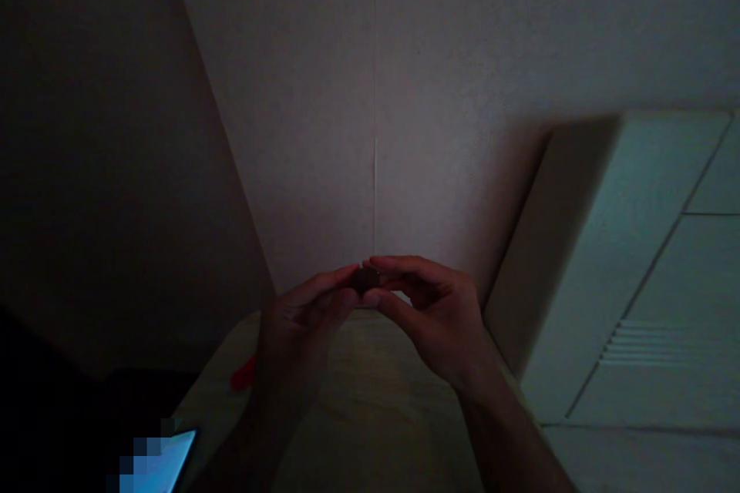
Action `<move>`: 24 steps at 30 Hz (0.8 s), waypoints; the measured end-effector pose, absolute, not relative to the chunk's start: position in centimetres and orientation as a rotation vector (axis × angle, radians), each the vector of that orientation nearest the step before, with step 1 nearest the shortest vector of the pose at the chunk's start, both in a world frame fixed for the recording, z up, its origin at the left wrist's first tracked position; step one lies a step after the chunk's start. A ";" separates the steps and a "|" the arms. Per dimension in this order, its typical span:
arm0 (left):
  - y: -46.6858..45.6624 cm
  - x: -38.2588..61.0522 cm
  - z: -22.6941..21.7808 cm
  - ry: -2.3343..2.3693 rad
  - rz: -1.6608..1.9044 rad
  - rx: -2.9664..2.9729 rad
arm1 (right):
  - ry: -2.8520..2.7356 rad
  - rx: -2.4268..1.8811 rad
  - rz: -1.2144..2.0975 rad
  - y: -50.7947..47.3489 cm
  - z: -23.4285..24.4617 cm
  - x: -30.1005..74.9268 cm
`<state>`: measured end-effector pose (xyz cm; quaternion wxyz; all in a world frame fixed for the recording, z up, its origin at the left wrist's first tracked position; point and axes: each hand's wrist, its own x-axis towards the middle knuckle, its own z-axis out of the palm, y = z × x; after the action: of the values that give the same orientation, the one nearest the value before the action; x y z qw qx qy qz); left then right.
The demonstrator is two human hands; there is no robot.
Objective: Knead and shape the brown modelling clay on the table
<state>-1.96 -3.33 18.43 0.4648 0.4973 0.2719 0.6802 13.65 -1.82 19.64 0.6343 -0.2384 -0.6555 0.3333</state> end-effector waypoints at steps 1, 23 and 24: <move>-3.4 -1.9 18.4 0.666 1.676 1.231 | -1.494 -0.552 0.737 -1.8 19.6 13.7; -1.8 -1.5 17.5 0.581 1.523 0.527 | -2.059 -0.613 0.355 -4.2 17.7 9.1; -2.1 -1.1 17.0 0.567 1.516 0.585 | -2.051 -0.638 0.326 -4.2 17.3 9.0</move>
<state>-1.05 -2.12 16.98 0.6519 0.2575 0.2498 0.6680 8.96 -4.19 17.34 0.4660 -0.2597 -0.8353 0.1327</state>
